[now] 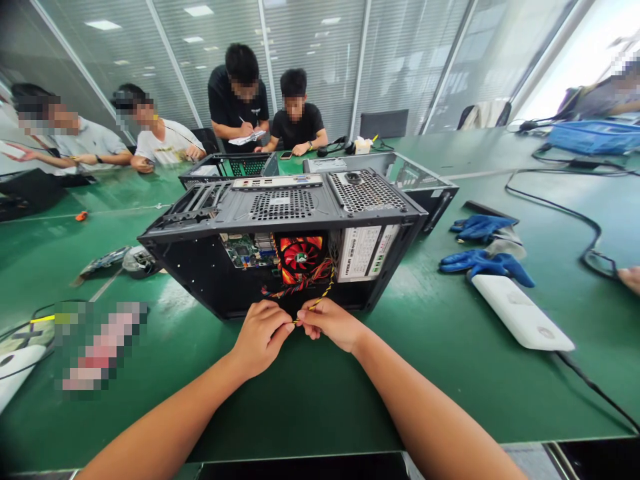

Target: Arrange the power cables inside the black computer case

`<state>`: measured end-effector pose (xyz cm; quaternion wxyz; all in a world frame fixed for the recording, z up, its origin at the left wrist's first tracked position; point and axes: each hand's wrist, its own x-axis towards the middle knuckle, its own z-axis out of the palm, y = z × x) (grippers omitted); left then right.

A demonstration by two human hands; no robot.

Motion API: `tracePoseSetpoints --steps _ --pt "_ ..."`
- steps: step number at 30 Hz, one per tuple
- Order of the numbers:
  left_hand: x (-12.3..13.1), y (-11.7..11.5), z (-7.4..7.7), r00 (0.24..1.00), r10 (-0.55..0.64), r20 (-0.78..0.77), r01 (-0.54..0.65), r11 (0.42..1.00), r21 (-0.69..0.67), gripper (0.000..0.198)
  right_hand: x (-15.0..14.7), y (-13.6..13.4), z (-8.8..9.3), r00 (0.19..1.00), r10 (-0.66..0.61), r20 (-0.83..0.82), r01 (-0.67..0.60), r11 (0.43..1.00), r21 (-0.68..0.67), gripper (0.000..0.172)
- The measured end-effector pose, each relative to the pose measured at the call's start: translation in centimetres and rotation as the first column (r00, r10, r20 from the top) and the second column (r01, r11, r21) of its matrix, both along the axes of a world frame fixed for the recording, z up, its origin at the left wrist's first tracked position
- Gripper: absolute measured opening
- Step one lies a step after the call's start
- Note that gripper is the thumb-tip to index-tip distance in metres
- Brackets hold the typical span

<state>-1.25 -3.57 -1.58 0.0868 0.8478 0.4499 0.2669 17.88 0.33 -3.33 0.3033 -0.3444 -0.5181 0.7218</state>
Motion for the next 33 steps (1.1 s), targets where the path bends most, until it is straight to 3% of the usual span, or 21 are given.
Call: tracePoseSetpoints --steps 11,18,33 --pt "-0.17 0.13 -0.44 0.999 0.042 0.027 -0.044 0.997 0.058 0.018 -0.50 -0.10 -0.10 0.992 -0.074 0.100 0.068 0.996 0.058 0.034" --pt "-0.38 0.07 -0.74 0.997 0.061 0.051 -0.069 0.983 0.169 0.013 -0.72 -0.20 -0.05 0.988 -0.095 0.121 0.085 0.993 0.087 0.035" --pt "0.26 -0.08 -0.28 0.995 0.088 -0.056 -0.085 0.995 0.049 0.016 -0.97 -0.45 0.22 0.977 -0.112 0.182 0.086 0.986 0.141 0.033"
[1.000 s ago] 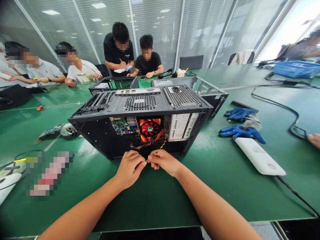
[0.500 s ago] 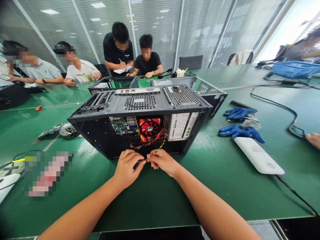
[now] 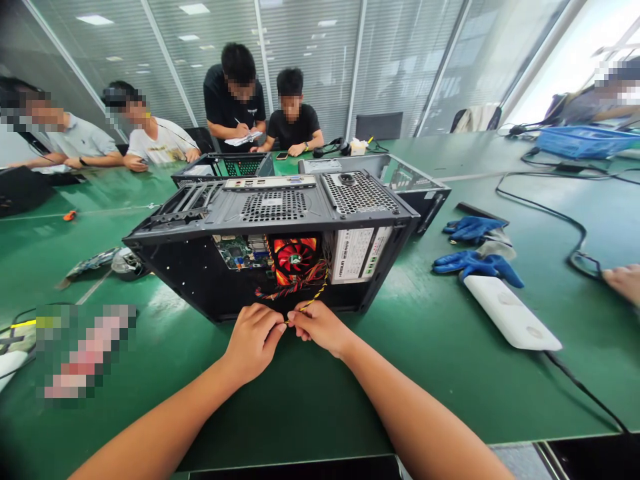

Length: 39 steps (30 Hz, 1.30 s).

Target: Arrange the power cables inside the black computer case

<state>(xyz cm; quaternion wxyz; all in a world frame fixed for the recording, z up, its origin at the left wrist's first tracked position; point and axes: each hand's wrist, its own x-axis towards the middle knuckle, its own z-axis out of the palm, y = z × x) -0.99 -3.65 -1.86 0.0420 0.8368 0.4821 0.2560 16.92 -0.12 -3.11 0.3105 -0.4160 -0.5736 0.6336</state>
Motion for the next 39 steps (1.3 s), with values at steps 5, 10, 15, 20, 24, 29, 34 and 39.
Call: tracePoseSetpoints --steps 5,10,15,20,24,29,34,39 --pt "-0.19 0.14 -0.32 0.999 -0.032 0.004 0.031 0.999 0.020 0.016 -0.08 -0.06 -0.01 1.000 -0.015 0.017 0.015 1.000 0.008 0.032" --pt "-0.47 0.12 -0.62 0.996 -0.088 -0.030 0.091 0.987 0.129 0.016 -0.18 -0.11 -0.25 0.998 -0.047 0.052 0.044 0.998 0.053 0.031" --pt "-0.50 0.10 -0.70 0.996 -0.076 -0.053 0.084 0.982 0.167 0.014 -0.18 -0.06 -0.44 0.996 -0.041 0.074 0.035 0.996 0.084 0.031" --pt "-0.44 0.19 -0.69 0.998 -0.049 -0.042 0.055 0.985 0.163 0.012 -0.19 -0.03 -0.39 0.995 -0.027 0.092 0.021 0.997 0.076 0.029" --pt "-0.41 0.25 -0.82 0.999 -0.049 -0.018 0.051 0.981 0.185 0.015 -0.17 -0.10 -0.14 0.995 -0.016 0.095 0.009 0.997 0.074 0.030" --pt "-0.40 0.16 -0.78 0.998 -0.060 -0.002 0.059 0.981 0.183 0.017 -0.10 -0.03 -0.15 0.995 0.007 0.095 -0.013 0.998 0.063 0.030" --pt "-0.33 0.09 -0.33 0.998 -0.055 -0.015 0.057 0.987 0.149 0.018 -0.04 0.11 -0.53 0.994 0.027 0.101 -0.035 0.997 0.073 0.029" --pt "-0.28 -0.01 -0.01 0.998 -0.061 -0.031 0.064 0.991 0.120 0.019 0.04 0.11 -0.71 0.994 0.038 0.105 -0.047 0.996 0.078 0.030"
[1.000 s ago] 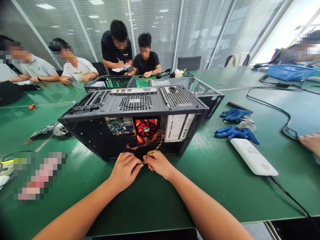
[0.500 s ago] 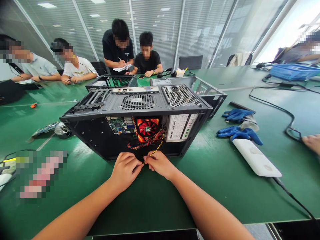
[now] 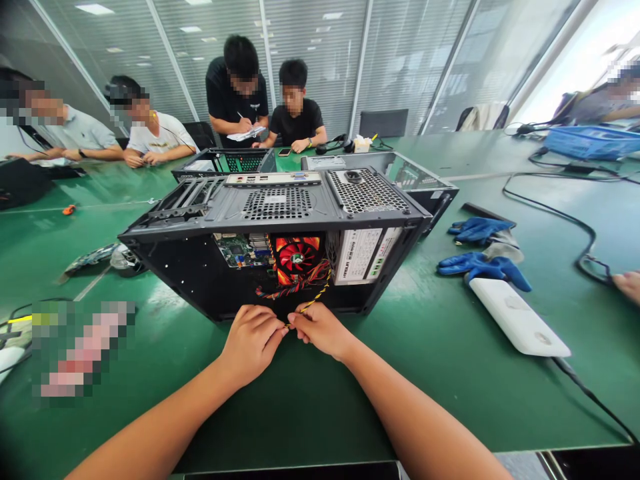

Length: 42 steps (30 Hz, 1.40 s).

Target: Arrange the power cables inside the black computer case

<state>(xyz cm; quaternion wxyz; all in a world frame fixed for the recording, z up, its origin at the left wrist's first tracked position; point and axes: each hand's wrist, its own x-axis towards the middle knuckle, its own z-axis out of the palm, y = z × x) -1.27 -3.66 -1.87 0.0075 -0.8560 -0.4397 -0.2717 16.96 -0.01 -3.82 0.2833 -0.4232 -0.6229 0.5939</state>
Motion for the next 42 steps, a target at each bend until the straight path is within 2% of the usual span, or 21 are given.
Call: tracePoseSetpoints --steps 7,12,18,26,35,42 --pt "-0.10 -0.02 -0.23 1.000 0.012 -0.010 -0.011 0.999 0.033 0.022 -0.13 -0.09 0.57 1.000 -0.025 -0.001 0.025 0.999 -0.028 0.032" --pt "-0.04 0.03 -0.42 0.999 0.029 -0.027 -0.029 1.000 -0.007 0.021 -0.02 -0.10 0.64 1.000 -0.004 0.006 0.004 0.998 -0.066 0.034" --pt "-0.04 -0.04 -0.43 0.999 0.024 -0.047 -0.027 0.999 -0.046 0.019 0.04 0.01 0.16 1.000 0.013 0.001 -0.013 0.999 -0.047 0.033" --pt "-0.06 0.08 -0.45 0.999 0.040 0.020 -0.041 0.999 0.019 0.018 -0.03 -0.12 0.25 0.998 -0.046 -0.038 0.044 0.997 -0.056 0.033" --pt "-0.05 0.09 -0.63 0.998 0.058 0.040 -0.057 0.998 -0.017 0.017 -0.08 -0.10 0.24 0.992 -0.081 -0.101 0.074 0.995 -0.073 0.036" --pt "0.12 0.15 -0.42 0.997 0.060 0.046 -0.055 0.993 -0.103 0.017 0.17 0.01 -0.03 0.989 -0.049 -0.140 0.041 0.998 -0.056 0.035"
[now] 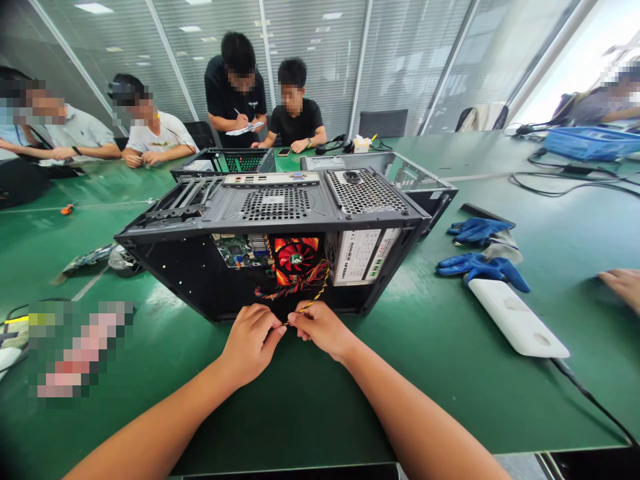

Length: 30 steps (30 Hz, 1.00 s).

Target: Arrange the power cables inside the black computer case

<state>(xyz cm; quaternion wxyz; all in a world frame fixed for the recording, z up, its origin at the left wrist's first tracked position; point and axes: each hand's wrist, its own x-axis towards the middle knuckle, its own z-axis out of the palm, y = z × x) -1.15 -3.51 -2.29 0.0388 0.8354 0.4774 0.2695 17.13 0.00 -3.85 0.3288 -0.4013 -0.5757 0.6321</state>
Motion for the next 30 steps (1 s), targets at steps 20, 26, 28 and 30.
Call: tracePoseSetpoints --steps 20,26,28,30 --pt "0.32 -0.08 0.42 0.993 -0.002 0.117 0.024 0.983 -0.182 0.018 -0.11 -0.05 0.24 1.000 0.005 0.003 -0.005 1.000 0.024 0.035" --pt "0.25 0.01 0.34 0.986 0.013 0.164 0.016 0.984 -0.178 0.018 -0.15 -0.04 0.27 1.000 0.003 0.007 -0.003 1.000 0.010 0.035" --pt "0.24 0.01 0.33 0.990 0.009 0.143 0.012 0.989 -0.146 0.018 -0.15 -0.03 0.27 1.000 0.000 0.011 0.001 1.000 -0.007 0.035" --pt "0.25 -0.02 0.34 0.992 0.003 0.123 0.013 0.992 -0.127 0.018 -0.13 -0.01 0.22 1.000 0.002 0.007 -0.002 1.000 -0.011 0.034"
